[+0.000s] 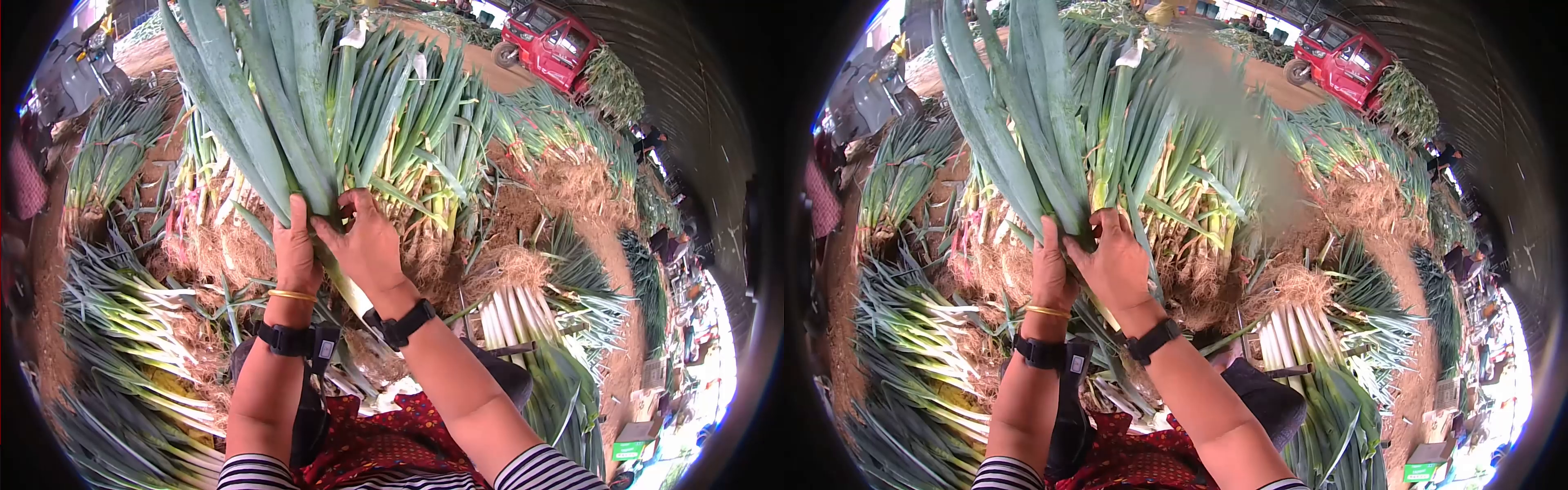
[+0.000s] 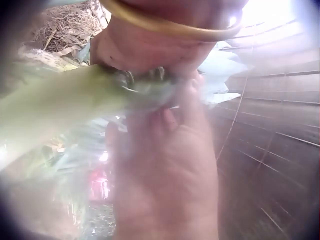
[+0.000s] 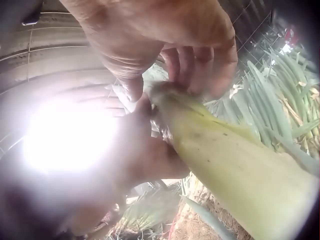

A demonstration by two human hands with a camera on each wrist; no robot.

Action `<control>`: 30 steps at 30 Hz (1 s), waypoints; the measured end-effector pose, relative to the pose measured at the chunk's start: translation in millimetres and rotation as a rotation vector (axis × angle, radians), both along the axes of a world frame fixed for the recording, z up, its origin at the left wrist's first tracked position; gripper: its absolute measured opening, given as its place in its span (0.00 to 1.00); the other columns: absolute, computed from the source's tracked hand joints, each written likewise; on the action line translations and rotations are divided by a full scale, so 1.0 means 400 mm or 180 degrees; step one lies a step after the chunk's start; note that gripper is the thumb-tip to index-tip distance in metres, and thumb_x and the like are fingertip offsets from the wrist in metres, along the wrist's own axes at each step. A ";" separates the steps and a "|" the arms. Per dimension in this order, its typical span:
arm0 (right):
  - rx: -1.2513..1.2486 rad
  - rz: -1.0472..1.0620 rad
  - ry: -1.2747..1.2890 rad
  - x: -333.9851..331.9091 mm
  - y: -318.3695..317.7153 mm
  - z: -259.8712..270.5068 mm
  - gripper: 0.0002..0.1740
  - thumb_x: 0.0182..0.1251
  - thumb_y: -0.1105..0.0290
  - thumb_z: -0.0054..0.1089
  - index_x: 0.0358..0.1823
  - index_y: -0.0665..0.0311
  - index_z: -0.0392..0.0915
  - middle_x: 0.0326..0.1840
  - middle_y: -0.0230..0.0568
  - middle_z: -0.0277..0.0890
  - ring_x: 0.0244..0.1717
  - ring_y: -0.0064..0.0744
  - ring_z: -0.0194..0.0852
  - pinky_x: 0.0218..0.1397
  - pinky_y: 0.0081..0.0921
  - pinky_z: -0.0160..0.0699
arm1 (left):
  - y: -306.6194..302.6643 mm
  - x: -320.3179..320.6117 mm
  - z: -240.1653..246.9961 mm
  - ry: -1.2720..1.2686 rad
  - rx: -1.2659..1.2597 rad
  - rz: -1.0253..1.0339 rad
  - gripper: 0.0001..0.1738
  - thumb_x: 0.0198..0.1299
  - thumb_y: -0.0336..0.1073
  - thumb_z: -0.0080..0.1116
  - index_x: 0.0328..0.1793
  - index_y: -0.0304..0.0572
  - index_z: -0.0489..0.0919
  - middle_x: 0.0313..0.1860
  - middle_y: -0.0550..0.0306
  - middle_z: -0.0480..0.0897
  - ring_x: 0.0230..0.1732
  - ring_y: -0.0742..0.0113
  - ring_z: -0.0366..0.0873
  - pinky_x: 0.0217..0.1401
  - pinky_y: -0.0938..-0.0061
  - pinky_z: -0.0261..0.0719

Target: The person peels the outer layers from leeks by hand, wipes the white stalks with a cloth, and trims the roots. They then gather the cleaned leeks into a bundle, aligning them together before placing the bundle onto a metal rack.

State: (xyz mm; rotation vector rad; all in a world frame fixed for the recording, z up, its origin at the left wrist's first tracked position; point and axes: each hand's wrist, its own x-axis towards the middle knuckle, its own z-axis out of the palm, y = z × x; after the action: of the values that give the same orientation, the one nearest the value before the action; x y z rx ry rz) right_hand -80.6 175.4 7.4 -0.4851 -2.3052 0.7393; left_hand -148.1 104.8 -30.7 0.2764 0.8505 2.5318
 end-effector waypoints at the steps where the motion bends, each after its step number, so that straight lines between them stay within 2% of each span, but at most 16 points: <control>1: 0.0002 0.0008 -0.0010 -0.002 0.000 0.006 0.26 0.48 0.58 0.67 0.44 0.64 0.68 0.37 0.45 0.75 0.35 0.46 0.78 0.35 0.36 0.77 | 0.006 -0.003 -0.005 -0.0055 0.0016 0.0214 0.28 0.60 0.47 0.56 0.60 0.37 0.64 0.50 0.51 0.75 0.48 0.61 0.76 0.49 0.68 0.78; 4: -0.0156 0.0113 -0.0319 -0.003 -0.004 0.017 0.24 0.48 0.61 0.64 0.42 0.69 0.70 0.30 0.50 0.76 0.30 0.48 0.78 0.34 0.36 0.76 | 0.005 -0.005 -0.008 -0.0170 0.0008 0.0433 0.26 0.57 0.42 0.62 0.57 0.36 0.67 0.48 0.54 0.77 0.45 0.63 0.77 0.47 0.71 0.77; 6: 0.0205 0.0178 0.0059 -0.001 -0.006 0.008 0.22 0.45 0.63 0.63 0.38 0.71 0.71 0.25 0.52 0.76 0.27 0.49 0.78 0.32 0.37 0.77 | 0.001 -0.012 0.000 -0.0220 -0.0011 0.0435 0.26 0.56 0.40 0.63 0.57 0.36 0.68 0.48 0.54 0.77 0.44 0.64 0.76 0.47 0.72 0.77; 8: 0.0170 0.0215 0.0214 0.011 -0.013 0.006 0.18 0.48 0.64 0.62 0.34 0.72 0.73 0.25 0.54 0.76 0.26 0.49 0.78 0.31 0.36 0.77 | -0.007 -0.026 0.008 -0.0338 -0.0275 0.0536 0.25 0.56 0.39 0.63 0.56 0.36 0.69 0.47 0.55 0.77 0.44 0.65 0.76 0.46 0.71 0.76; 10: -0.0431 0.0507 0.0733 0.032 -0.017 0.011 0.15 0.52 0.67 0.60 0.34 0.73 0.74 0.25 0.54 0.76 0.25 0.48 0.78 0.30 0.34 0.77 | -0.008 -0.047 0.003 -0.0386 -0.0260 0.0610 0.25 0.55 0.39 0.63 0.56 0.36 0.69 0.46 0.56 0.77 0.43 0.66 0.76 0.45 0.72 0.76; 12: -0.0533 0.0478 0.0437 0.062 -0.011 -0.029 0.11 0.55 0.71 0.58 0.36 0.71 0.75 0.28 0.54 0.77 0.29 0.50 0.77 0.33 0.35 0.76 | -0.014 -0.066 -0.007 -0.0318 -0.0354 0.0732 0.25 0.55 0.39 0.63 0.56 0.37 0.70 0.45 0.56 0.77 0.42 0.67 0.76 0.45 0.73 0.76; 14: -0.1069 0.0543 0.0643 0.095 -0.019 -0.037 0.09 0.58 0.73 0.57 0.33 0.74 0.76 0.23 0.39 0.76 0.23 0.25 0.74 0.27 0.23 0.71 | -0.021 -0.074 0.001 -0.0271 -0.0280 0.0779 0.25 0.55 0.41 0.64 0.56 0.38 0.70 0.45 0.56 0.77 0.41 0.67 0.76 0.43 0.73 0.76; 15: -0.1811 0.0552 0.0800 0.125 -0.026 -0.032 0.06 0.60 0.75 0.56 0.32 0.72 0.77 0.25 0.31 0.74 0.23 0.17 0.68 0.26 0.18 0.67 | -0.031 -0.091 -0.013 -0.0409 -0.0408 0.0745 0.26 0.55 0.42 0.64 0.56 0.38 0.70 0.44 0.56 0.77 0.40 0.67 0.76 0.42 0.73 0.77; 18: -0.2581 0.0180 0.1402 0.195 -0.003 -0.065 0.02 0.60 0.79 0.55 0.33 0.69 0.76 0.27 0.27 0.73 0.26 0.15 0.66 0.29 0.15 0.66 | -0.052 -0.108 0.005 -0.0281 -0.0438 0.0945 0.28 0.54 0.47 0.64 0.55 0.37 0.70 0.41 0.56 0.78 0.36 0.66 0.76 0.37 0.73 0.78; 20: -0.2455 -0.0171 0.1869 0.239 0.022 -0.070 0.03 0.60 0.80 0.53 0.34 0.69 0.75 0.27 0.30 0.73 0.27 0.19 0.67 0.30 0.17 0.67 | -0.087 -0.142 -0.001 -0.0595 -0.0684 0.0703 0.30 0.53 0.52 0.64 0.54 0.37 0.71 0.37 0.56 0.78 0.32 0.66 0.76 0.31 0.74 0.78; 22: -0.0113 -0.1360 0.0903 0.317 0.088 -0.086 0.06 0.60 0.75 0.53 0.37 0.69 0.75 0.31 0.37 0.74 0.31 0.26 0.70 0.35 0.26 0.70 | -0.107 -0.158 0.006 -0.0485 -0.0654 0.0771 0.33 0.52 0.56 0.63 0.53 0.37 0.71 0.34 0.55 0.77 0.29 0.67 0.75 0.26 0.75 0.77; 24: -0.1748 -0.1372 0.1025 0.400 0.193 -0.113 0.17 0.58 0.65 0.57 0.45 0.70 0.73 0.38 0.45 0.76 0.36 0.36 0.73 0.46 0.35 0.71 | -0.137 -0.168 0.014 -0.0300 -0.0584 0.0747 0.33 0.53 0.58 0.61 0.52 0.38 0.71 0.32 0.56 0.77 0.27 0.68 0.75 0.24 0.75 0.77; 25: -0.1756 -0.1373 0.1024 0.432 0.237 -0.106 0.17 0.58 0.65 0.57 0.45 0.70 0.73 0.38 0.45 0.76 0.36 0.36 0.73 0.46 0.35 0.71 | -0.144 -0.171 0.021 -0.0184 -0.0585 0.0793 0.33 0.54 0.61 0.58 0.51 0.39 0.71 0.32 0.56 0.77 0.26 0.68 0.75 0.25 0.74 0.77; 27: -0.1992 -0.1421 -0.0886 0.468 0.299 -0.095 0.31 0.55 0.53 0.61 0.54 0.69 0.69 0.46 0.52 0.75 0.44 0.44 0.75 0.56 0.37 0.68 | -0.151 -0.163 0.031 -0.0144 -0.0562 0.0723 0.33 0.54 0.62 0.57 0.50 0.39 0.72 0.31 0.56 0.77 0.25 0.68 0.74 0.25 0.74 0.77; 28: -0.1994 -0.1425 -0.0881 0.471 0.301 -0.110 0.31 0.55 0.53 0.61 0.54 0.69 0.69 0.46 0.52 0.75 0.44 0.44 0.75 0.56 0.37 0.68 | -0.153 -0.158 0.037 -0.0111 -0.0529 0.0656 0.33 0.54 0.63 0.55 0.49 0.40 0.72 0.31 0.57 0.77 0.24 0.68 0.74 0.24 0.74 0.76; 30: -0.0802 -0.1302 -0.3402 0.484 0.294 -0.155 0.37 0.54 0.46 0.60 0.57 0.68 0.66 0.50 0.56 0.74 0.50 0.49 0.74 0.57 0.37 0.69 | -0.151 -0.130 0.057 -0.0068 -0.0489 0.0476 0.34 0.54 0.66 0.52 0.47 0.41 0.74 0.29 0.58 0.76 0.24 0.67 0.74 0.24 0.75 0.75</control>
State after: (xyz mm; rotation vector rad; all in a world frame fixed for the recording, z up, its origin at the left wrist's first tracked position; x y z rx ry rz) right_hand 112.9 293.0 -54.8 -1.7466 -2.8676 0.6315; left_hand -200.1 44.5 -7.9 0.1407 1.0876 2.5821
